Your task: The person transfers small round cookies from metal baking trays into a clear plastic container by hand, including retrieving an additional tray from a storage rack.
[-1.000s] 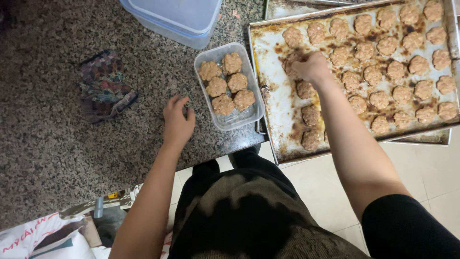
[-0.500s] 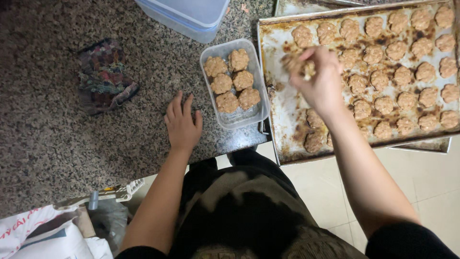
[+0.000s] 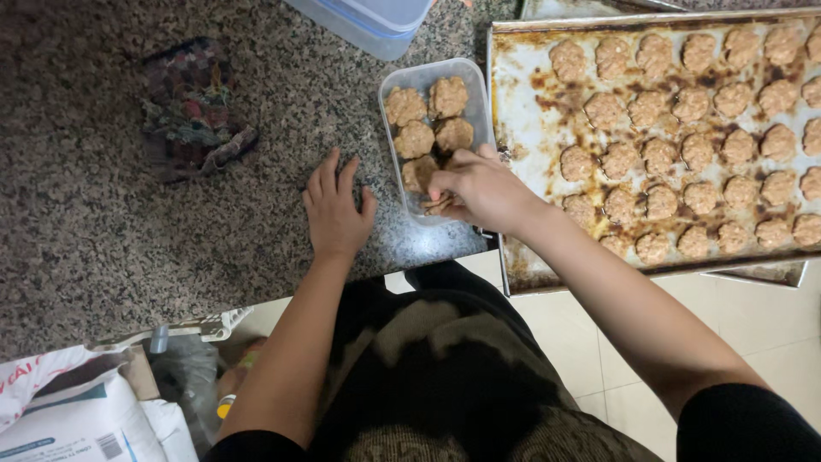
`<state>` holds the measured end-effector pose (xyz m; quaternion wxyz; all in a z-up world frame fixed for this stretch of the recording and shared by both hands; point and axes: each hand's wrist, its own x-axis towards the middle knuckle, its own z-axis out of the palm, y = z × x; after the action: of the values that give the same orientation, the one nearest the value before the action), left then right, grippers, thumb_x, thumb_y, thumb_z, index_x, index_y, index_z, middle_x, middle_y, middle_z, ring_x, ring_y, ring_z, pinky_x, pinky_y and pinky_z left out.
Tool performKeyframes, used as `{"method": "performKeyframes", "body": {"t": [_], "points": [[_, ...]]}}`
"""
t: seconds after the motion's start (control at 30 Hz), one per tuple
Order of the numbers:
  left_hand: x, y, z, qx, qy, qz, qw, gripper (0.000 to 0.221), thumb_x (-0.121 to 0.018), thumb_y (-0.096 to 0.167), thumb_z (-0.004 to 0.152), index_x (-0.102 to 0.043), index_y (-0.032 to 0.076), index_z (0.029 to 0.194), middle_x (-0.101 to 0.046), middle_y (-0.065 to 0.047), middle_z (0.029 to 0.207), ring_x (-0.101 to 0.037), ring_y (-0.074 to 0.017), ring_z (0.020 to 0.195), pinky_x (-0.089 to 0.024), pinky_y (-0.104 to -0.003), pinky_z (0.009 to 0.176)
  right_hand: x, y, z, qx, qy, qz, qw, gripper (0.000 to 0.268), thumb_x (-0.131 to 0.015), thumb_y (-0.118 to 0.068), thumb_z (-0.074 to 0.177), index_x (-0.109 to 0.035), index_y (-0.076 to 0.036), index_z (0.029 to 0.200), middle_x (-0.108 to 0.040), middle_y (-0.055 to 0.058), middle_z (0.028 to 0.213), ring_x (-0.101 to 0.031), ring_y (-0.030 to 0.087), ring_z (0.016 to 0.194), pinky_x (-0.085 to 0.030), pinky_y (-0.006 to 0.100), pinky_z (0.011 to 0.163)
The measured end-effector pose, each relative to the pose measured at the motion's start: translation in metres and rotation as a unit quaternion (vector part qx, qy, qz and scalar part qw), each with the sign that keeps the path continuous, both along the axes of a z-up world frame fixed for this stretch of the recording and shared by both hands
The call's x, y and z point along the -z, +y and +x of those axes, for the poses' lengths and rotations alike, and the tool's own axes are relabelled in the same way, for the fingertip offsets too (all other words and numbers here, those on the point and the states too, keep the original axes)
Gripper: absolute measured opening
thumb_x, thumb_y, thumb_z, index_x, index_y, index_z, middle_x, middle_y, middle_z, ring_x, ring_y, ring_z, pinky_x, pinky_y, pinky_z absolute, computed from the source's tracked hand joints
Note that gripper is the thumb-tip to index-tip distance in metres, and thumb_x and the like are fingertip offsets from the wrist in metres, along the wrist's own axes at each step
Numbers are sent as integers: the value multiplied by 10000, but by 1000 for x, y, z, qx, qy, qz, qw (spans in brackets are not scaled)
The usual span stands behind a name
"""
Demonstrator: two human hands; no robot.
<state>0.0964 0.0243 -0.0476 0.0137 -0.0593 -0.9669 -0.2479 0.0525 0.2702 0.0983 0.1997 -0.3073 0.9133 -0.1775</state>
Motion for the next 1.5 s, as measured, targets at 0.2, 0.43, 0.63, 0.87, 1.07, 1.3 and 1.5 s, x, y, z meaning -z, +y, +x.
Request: {"method": "performKeyframes", "body": {"t": [0.2,0.43,0.63,0.87,1.07,1.3,1.5], "points": [[-2,1,0,-10,9,7,1000,476,-599,270,952,-575,121,1403,-420,-126,1569,-393,-351,1422,-348,-541,1134,-8,2,-2,40,-53,-1,998,272,-865,-244,758,-721,-184,981,-716,-31,907,-591,174,989,-318,359,957],[-5,2,-1,-12,36,25,999,464,-623,258,938,-600,117,1380,-468,-138,1542,-432,-370,1397,-374,-546,1100,8,105,37,385,31,-260,885,291,-811,-124,886,-639,-64,1113,-723,10,1041,-689,121,969,-550,247,848],[-5,2,-1,0,53,13,999,468,-629,256,947,-590,114,1391,-475,-150,1542,-439,-379,1393,-378,-548,1094,72,187,69,687,-51,-323,649,325,-807,-120,915,-632,-27,1173,-687,-1,958,-580,109,809,-447,258,730],[0,1,1,14,35,-19,999,441,-572,276,1013,-567,111,1422,-435,-151,1569,-399,-373,1418,-349,-556,1121,104,202,64,655,-69,-287,696,327,-749,-159,966,-672,9,1236,-731,64,1062,-675,131,952,-538,255,865],[5,1,1,14,8,-31,999,439,-523,288,1043,-559,101,1438,-402,-146,1588,-360,-360,1439,-325,-553,1140,90,196,62,591,-13,-84,802,418,-698,-240,1034,-648,40,1341,-696,204,1259,-660,254,1142,-504,361,993],[3,2,2,13,17,-26,999,450,-549,278,1022,-562,109,1438,-408,-133,1586,-360,-352,1443,-321,-550,1158,71,192,46,628,-140,-144,752,602,-704,-319,926,-579,69,1368,-700,212,1264,-692,275,1137,-532,371,999],[0,2,2,9,30,-32,999,457,-582,278,996,-568,113,1421,-429,-137,1577,-393,-356,1423,-341,-550,1122,58,192,41,602,-154,-87,779,661,-812,-349,834,-594,80,1287,-691,208,1194,-676,286,1108,-512,385,1009]]}}
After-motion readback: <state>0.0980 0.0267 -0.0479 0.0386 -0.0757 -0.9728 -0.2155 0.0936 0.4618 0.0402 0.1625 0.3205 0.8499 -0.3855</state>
